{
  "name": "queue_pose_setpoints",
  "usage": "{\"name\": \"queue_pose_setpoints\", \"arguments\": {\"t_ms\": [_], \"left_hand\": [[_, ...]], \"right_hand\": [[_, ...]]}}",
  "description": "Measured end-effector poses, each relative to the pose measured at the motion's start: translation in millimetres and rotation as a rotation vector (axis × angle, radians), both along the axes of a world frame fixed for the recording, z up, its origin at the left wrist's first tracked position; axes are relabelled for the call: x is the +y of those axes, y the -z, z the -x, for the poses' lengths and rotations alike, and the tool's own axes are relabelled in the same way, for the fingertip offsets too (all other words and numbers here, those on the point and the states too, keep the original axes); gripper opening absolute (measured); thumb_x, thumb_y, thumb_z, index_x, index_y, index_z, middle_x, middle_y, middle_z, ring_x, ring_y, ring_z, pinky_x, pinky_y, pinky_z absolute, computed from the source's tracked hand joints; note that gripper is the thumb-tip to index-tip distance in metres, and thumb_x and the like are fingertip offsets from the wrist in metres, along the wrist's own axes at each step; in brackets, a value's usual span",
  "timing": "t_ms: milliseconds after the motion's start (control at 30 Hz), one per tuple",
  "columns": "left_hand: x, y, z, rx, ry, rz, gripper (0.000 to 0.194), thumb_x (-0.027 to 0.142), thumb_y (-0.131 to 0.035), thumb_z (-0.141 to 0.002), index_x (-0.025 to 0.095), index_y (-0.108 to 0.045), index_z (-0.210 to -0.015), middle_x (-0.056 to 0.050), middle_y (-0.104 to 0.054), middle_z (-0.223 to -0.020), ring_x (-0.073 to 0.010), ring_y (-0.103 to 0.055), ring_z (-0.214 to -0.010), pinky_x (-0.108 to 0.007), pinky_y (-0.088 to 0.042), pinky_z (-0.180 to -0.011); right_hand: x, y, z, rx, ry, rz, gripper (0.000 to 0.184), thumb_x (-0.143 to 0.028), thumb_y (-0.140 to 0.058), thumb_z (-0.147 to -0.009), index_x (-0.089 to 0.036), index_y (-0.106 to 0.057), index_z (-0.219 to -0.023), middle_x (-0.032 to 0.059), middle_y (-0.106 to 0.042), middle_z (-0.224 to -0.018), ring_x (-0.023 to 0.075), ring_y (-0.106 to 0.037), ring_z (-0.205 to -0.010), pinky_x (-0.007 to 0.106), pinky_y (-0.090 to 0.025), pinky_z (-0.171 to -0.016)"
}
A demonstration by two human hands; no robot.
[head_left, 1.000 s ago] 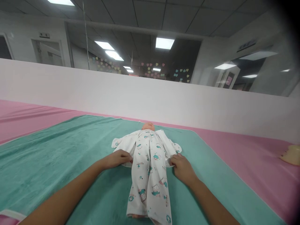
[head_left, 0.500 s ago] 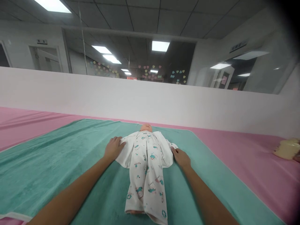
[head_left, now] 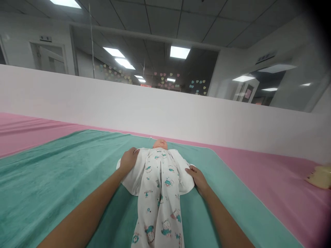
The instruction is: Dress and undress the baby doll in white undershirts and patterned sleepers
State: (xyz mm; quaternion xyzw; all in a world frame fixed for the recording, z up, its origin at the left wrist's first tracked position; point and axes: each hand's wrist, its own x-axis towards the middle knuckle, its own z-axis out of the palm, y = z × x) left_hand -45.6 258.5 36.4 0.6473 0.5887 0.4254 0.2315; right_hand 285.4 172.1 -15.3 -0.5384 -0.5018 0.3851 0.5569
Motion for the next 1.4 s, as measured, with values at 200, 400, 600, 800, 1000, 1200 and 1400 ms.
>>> {"name": "queue_pose_setpoints", "arguments": {"t_ms": [200,400,600,800,1000,1200,1400], "left_hand": [[-27.9,-54.8,-17.5,-0.333,0.407,0.168,0.036,0.047,-0.046,-0.080,0.016,-0.058,-0.093,-0.005,-0.061,-0.084,-0.0155,-0.057,-0.072,-0.026,-0.045,-0.061],[-56.4,-84.2,-31.6,-0.407,0.773,0.150,0.041,0.045,-0.049,-0.080,0.021,-0.053,-0.114,-0.008,-0.055,-0.104,-0.0129,-0.055,-0.076,-0.023,-0.044,-0.057],[-57.3,-78.5,-30.4,0.138,0.605,0.229,0.048,0.062,-0.044,-0.074,0.018,-0.055,-0.090,-0.006,-0.060,-0.083,-0.0174,-0.057,-0.071,-0.024,-0.043,-0.053],[-78.6,-67.6,-54.4,0.735,0.553,0.003,0.040,0.059,-0.053,-0.064,0.019,-0.049,-0.063,-0.001,-0.054,-0.064,-0.0152,-0.046,-0.054,-0.025,-0.029,-0.046],[-88.8,-65.7,-62.3,0.904,0.749,0.063,0.031,0.045,-0.060,-0.060,0.020,-0.047,-0.048,0.000,-0.051,-0.051,-0.0143,-0.043,-0.048,-0.026,-0.029,-0.046],[-96.4,-64.3,-69.2,1.016,0.693,-0.012,0.024,0.039,-0.065,-0.052,0.019,-0.052,-0.051,-0.002,-0.053,-0.052,-0.0186,-0.050,-0.049,-0.030,-0.038,-0.049],[-102.6,-71.0,-67.3,1.041,0.682,-0.037,0.028,0.026,-0.056,-0.055,0.019,-0.031,-0.042,0.004,-0.026,-0.041,-0.0123,-0.034,-0.042,-0.027,-0.029,-0.045]], "right_hand": [[-6.6,-9.9,19.5,0.374,-0.108,-0.018,0.026,-0.041,-0.064,-0.068,-0.018,-0.053,-0.073,-0.0013,-0.057,-0.069,0.0124,-0.051,-0.062,0.022,-0.040,-0.055],[-14.1,-15.2,26.4,0.379,-0.199,0.017,0.036,-0.039,-0.063,-0.070,-0.019,-0.058,-0.101,0.0060,-0.063,-0.101,0.0204,-0.060,-0.087,0.031,-0.049,-0.074],[-20.9,-14.2,29.9,0.410,-0.271,0.057,0.046,-0.034,-0.064,-0.072,-0.019,-0.054,-0.114,0.0087,-0.063,-0.107,0.0226,-0.061,-0.091,0.036,-0.050,-0.078],[-8.9,-26.1,46.9,0.517,-0.267,-0.004,0.039,-0.032,-0.064,-0.069,-0.017,-0.060,-0.104,0.0074,-0.067,-0.093,0.0229,-0.063,-0.084,0.036,-0.051,-0.075],[2.2,-55.7,80.7,0.067,-0.212,-0.187,0.035,-0.033,-0.057,-0.071,-0.020,-0.062,-0.104,0.0033,-0.066,-0.099,0.0235,-0.059,-0.093,0.037,-0.045,-0.082],[-29.0,-57.3,116.8,-0.614,-0.100,-0.352,0.028,-0.025,-0.047,-0.076,-0.028,-0.067,-0.096,0.0002,-0.067,-0.093,0.0203,-0.058,-0.090,0.034,-0.041,-0.083],[-33.0,-47.9,103.9,-0.282,0.180,-0.311,0.029,-0.034,-0.045,-0.078,-0.022,-0.064,-0.097,0.0023,-0.065,-0.093,0.0172,-0.057,-0.084,0.029,-0.043,-0.076]]}}
